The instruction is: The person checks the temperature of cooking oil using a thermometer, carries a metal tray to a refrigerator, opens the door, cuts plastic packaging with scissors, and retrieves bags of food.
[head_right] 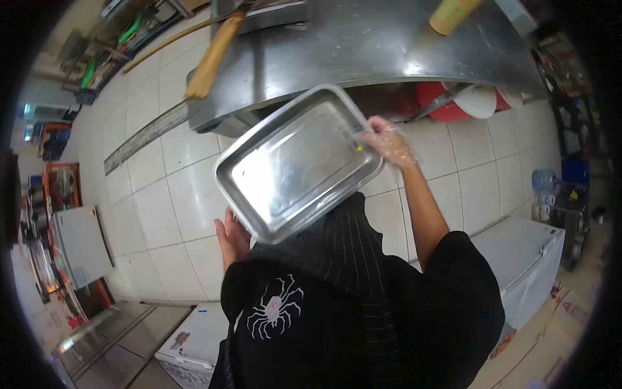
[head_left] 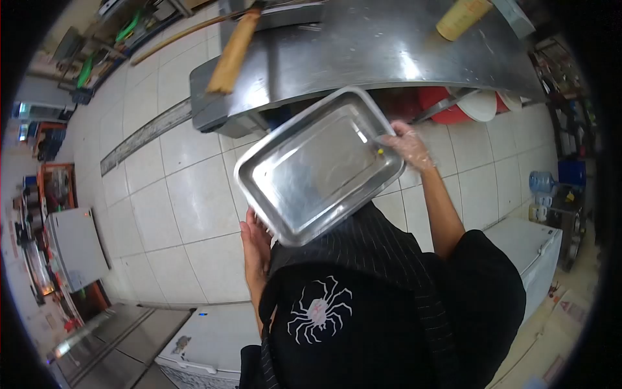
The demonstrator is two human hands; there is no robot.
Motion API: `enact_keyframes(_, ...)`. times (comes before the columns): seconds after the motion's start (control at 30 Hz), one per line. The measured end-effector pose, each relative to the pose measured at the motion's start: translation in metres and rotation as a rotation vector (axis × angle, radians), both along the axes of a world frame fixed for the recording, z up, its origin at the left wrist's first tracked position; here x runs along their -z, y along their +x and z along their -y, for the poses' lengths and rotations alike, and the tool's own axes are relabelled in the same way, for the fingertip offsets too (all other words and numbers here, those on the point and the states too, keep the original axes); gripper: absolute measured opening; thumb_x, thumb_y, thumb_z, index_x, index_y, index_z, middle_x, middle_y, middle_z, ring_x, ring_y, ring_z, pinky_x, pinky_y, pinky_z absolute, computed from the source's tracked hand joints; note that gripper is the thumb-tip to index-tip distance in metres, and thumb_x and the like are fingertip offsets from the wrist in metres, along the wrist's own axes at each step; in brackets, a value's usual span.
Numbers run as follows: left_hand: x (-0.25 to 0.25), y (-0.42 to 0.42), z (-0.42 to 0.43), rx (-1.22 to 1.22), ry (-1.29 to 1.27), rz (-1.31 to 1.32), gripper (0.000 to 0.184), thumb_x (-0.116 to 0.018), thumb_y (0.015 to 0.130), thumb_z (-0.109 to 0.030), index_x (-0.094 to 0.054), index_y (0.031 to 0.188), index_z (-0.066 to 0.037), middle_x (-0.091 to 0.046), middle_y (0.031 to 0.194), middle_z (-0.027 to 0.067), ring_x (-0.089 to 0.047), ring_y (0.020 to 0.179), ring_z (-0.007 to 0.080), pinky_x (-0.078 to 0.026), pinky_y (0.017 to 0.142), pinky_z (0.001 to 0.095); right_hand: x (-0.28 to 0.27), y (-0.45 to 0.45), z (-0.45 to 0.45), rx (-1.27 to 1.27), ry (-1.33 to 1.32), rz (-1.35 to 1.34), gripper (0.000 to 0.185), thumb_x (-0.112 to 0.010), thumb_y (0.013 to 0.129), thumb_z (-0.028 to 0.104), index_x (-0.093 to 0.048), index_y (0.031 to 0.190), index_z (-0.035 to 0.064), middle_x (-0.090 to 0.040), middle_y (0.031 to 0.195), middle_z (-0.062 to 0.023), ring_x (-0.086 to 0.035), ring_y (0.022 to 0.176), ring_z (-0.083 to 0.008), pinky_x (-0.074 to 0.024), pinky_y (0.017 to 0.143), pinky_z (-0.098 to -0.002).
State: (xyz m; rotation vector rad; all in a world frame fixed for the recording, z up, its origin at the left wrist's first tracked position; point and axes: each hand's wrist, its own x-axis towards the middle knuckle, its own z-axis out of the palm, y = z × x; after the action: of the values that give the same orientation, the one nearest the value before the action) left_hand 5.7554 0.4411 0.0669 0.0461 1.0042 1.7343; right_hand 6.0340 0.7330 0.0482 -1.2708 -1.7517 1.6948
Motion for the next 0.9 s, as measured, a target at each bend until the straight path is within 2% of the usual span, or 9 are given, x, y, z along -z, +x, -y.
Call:
enact_keyframes(0.13, -0.010, -0.054, 0.065, -0.087, -0.349, -0.287, 0.057, -0.057, 0.080, -0.018, -0.033, 0.130, -0.001, -0.049, 0.117, 0.0156, -0.051, 0.103, 0.0245, -0.041, 0.089, 0.0336, -0.013, -0.105, 0.066, -0.215, 0.200, 0.238, 0.026, -0.063, 0.077, 0.022, -0.056, 0.094, 0.0041, -0.055, 0.082, -0.0055, -0.051, 0.078, -0.0155, -0.0441, 0.072, -0.0315)
enact_keyframes(0.23, -0.008, -0.087, 0.108, -0.171, -0.395, -0.320, 0.061, -0.053, 0.070, -0.003, -0.035, 0.127, 0.000, -0.051, 0.112, 0.0148, -0.053, 0.098, 0.0251, -0.044, 0.084, 0.0324, -0.029, -0.157, 0.125, -0.244, 0.412, 0.113, 0.048, -0.062, 0.077, 0.023, -0.046, 0.120, 0.0123, -0.048, 0.119, -0.0158, -0.050, 0.107, -0.0297, -0.0413, 0.090, -0.0365)
enact_keyframes(0.3, -0.012, -0.099, 0.127, -0.207, -0.359, -0.328, 0.061, -0.051, 0.066, -0.001, -0.038, 0.126, 0.001, -0.051, 0.111, 0.0142, -0.053, 0.099, 0.0251, -0.044, 0.084, 0.0315, -0.052, -0.183, 0.145, -0.595, 0.448, 0.395, 0.053, -0.064, 0.076, 0.027, -0.046, 0.124, 0.0139, -0.029, 0.139, -0.0174, -0.038, 0.122, -0.0344, -0.0358, 0.098, -0.0406)
enact_keyframes(0.33, -0.008, -0.101, 0.132, -0.245, -0.357, -0.338, 0.059, -0.050, 0.066, -0.001, -0.039, 0.124, 0.001, -0.053, 0.108, 0.0132, -0.053, 0.096, 0.0239, -0.044, 0.081, 0.0303, -0.054, -0.188, 0.151, -0.586, 0.471, 0.390, 0.053, -0.064, 0.076, 0.027, -0.046, 0.124, 0.0139, -0.029, 0.139, -0.0174, -0.038, 0.122, -0.0344, -0.0358, 0.098, -0.0406)
enact_keyframes(0.4, -0.002, -0.109, 0.145, -0.229, -0.359, -0.382, 0.058, -0.050, 0.066, -0.001, -0.039, 0.123, 0.001, -0.053, 0.106, 0.0126, -0.053, 0.094, 0.0228, -0.044, 0.079, 0.0295, -0.056, -0.198, 0.163, -0.812, 0.722, 0.804, 0.045, -0.058, 0.080, 0.030, -0.051, 0.119, 0.0083, -0.021, 0.143, -0.0178, -0.029, 0.128, -0.0370, -0.0300, 0.103, -0.0431)
enact_keyframes(0.53, -0.013, -0.113, 0.137, -0.184, -0.390, -0.409, 0.056, -0.047, 0.066, -0.001, -0.041, 0.121, 0.001, -0.054, 0.099, 0.0100, -0.053, 0.087, 0.0190, -0.044, 0.074, 0.0263, -0.041, -0.194, 0.174, -0.765, 0.944, 0.875, 0.033, -0.043, 0.087, 0.028, -0.063, 0.105, 0.0078, -0.022, 0.143, -0.0189, -0.019, 0.132, -0.0387, -0.0164, 0.106, -0.0523)
enact_keyframes(0.63, -0.011, -0.121, 0.126, -0.122, -0.354, -0.387, 0.054, -0.047, 0.066, 0.000, -0.042, 0.120, 0.000, -0.054, 0.097, 0.0087, -0.052, 0.087, 0.0181, -0.043, 0.075, 0.0258, 0.001, -0.177, 0.173, -0.629, 1.132, 0.829, 0.033, -0.044, 0.086, 0.029, -0.064, 0.104, 0.0095, -0.024, 0.142, -0.0190, -0.017, 0.133, -0.0372, -0.0109, 0.104, -0.0580)
enact_keyframes(0.77, 0.001, -0.129, 0.098, -0.002, -0.344, -0.414, 0.054, -0.050, 0.067, 0.000, -0.042, 0.120, -0.001, -0.054, 0.101, 0.0107, -0.052, 0.090, 0.0184, -0.042, 0.079, 0.0284, 0.000, -0.156, 0.174, -0.583, 1.044, 0.891, 0.034, -0.044, 0.087, 0.030, -0.063, 0.105, 0.0092, -0.026, 0.141, -0.0194, -0.016, 0.134, -0.0368, -0.0074, 0.104, -0.0596)
enact_keyframes(0.9, -0.004, -0.122, 0.053, 0.148, -0.345, -0.514, 0.062, -0.053, 0.070, -0.001, -0.032, 0.129, 0.002, -0.056, 0.103, 0.0153, -0.057, 0.091, 0.0218, -0.047, 0.077, 0.0306, 0.016, -0.121, 0.167, -0.459, 1.023, 0.816, 0.026, -0.054, 0.074, 0.032, -0.067, 0.082, 0.0116, -0.036, 0.135, -0.0222, -0.025, 0.130, -0.0359, -0.0064, 0.103, -0.0619)
